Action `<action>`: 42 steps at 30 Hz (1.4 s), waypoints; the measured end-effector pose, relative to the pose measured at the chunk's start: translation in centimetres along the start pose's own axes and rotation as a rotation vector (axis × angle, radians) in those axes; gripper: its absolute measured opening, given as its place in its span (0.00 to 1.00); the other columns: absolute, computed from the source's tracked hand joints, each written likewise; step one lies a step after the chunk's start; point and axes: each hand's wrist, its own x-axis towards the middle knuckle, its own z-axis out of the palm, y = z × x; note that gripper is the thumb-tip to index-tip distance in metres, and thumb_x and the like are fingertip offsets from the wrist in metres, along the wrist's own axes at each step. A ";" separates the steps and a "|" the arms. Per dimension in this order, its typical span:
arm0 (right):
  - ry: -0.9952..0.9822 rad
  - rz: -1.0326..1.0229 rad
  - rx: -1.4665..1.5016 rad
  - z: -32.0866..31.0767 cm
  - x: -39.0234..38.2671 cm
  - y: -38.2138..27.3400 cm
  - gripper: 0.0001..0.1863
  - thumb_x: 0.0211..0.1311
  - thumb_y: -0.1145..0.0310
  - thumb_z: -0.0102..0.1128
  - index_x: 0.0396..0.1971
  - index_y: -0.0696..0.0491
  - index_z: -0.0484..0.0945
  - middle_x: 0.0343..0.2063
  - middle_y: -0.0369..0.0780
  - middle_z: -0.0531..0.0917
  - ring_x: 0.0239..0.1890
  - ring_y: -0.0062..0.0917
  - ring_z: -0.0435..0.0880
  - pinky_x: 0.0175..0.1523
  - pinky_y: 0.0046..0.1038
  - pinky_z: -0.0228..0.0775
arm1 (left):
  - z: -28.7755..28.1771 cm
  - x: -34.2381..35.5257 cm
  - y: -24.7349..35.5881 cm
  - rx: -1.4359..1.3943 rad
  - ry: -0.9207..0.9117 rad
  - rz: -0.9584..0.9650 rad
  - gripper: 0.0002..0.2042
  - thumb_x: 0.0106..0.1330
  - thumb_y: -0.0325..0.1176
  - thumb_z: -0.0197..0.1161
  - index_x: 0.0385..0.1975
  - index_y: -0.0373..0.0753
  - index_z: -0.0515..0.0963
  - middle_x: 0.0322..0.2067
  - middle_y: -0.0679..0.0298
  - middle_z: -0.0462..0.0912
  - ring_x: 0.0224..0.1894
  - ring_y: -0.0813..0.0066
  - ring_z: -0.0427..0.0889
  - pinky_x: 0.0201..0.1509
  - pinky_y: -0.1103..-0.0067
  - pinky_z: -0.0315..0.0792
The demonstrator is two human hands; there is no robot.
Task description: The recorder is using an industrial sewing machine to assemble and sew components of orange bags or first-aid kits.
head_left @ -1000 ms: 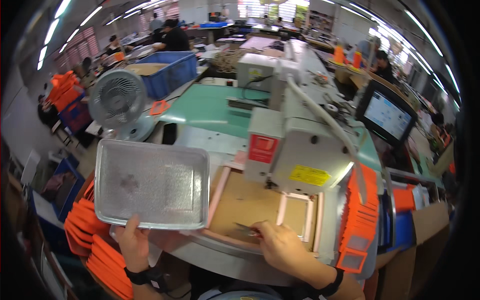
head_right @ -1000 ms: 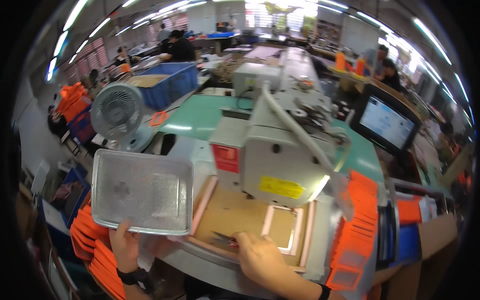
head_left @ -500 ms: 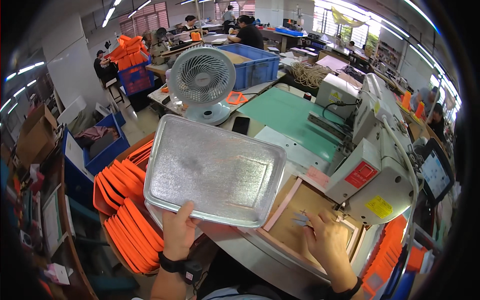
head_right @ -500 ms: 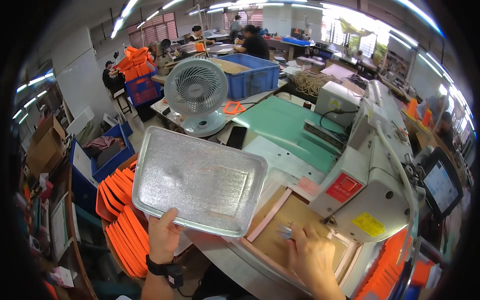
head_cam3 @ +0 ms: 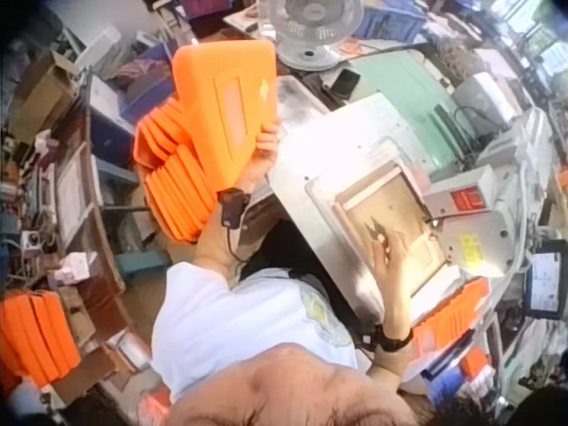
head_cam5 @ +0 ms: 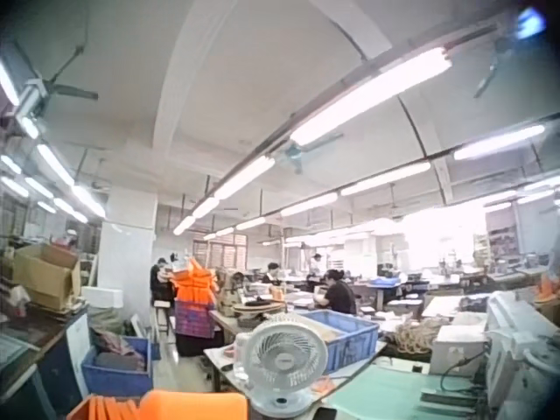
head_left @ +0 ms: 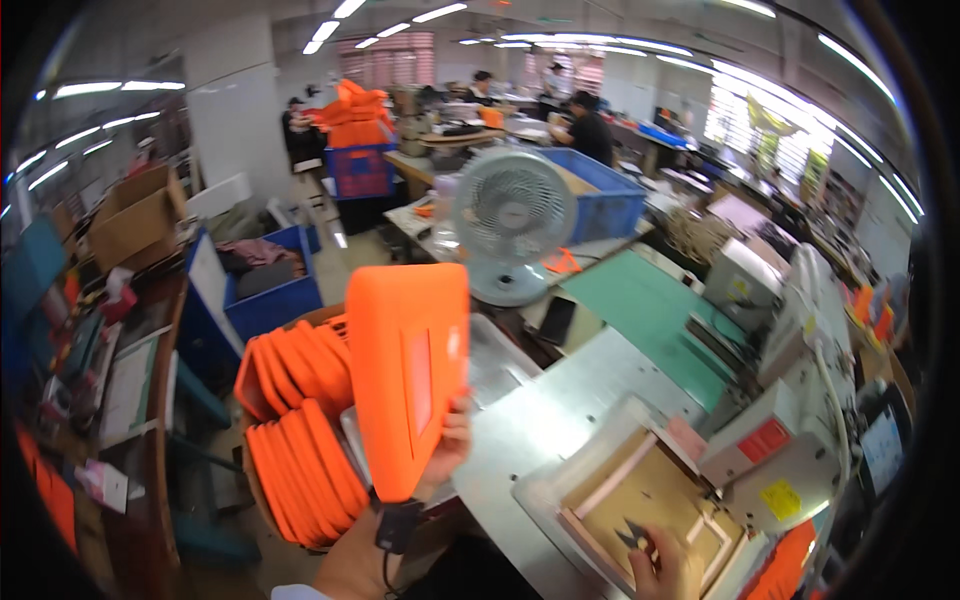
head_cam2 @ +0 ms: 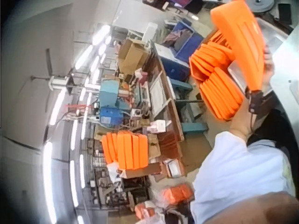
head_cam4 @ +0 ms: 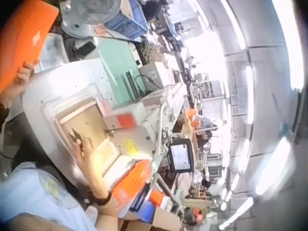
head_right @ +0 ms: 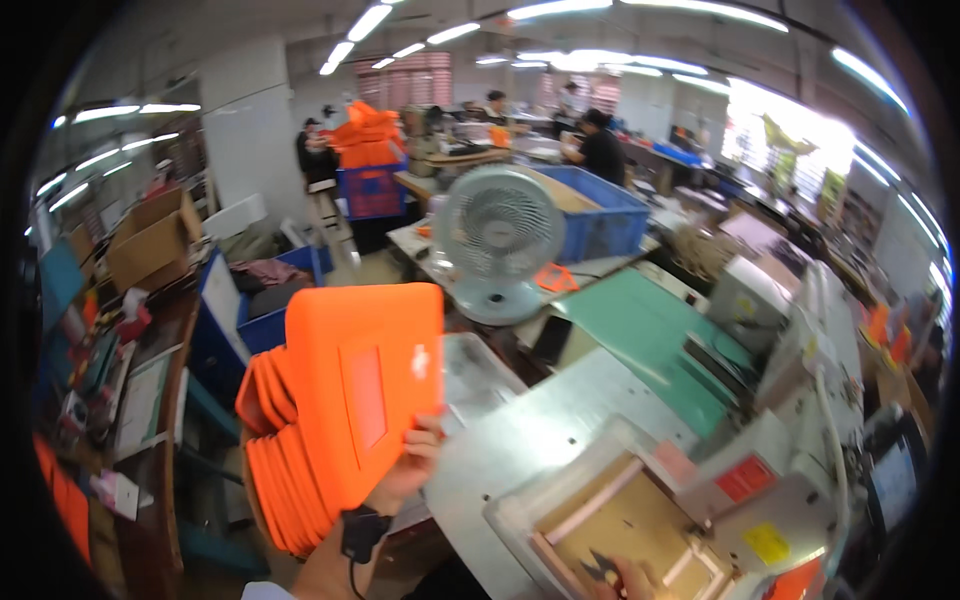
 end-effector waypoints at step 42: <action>-0.150 -0.167 0.071 1.4 0.3 -0.8 0.15 0.65 0.77 0.57 0.51 0.59 0.78 0.34 0.50 0.81 0.35 0.42 0.80 0.43 0.35 0.72 | 1.0 -1.2 2.2 -0.024 -0.124 0.013 0.15 0.74 0.42 0.51 0.42 0.34 0.72 0.26 0.60 0.73 0.20 0.72 0.76 0.22 0.80 0.70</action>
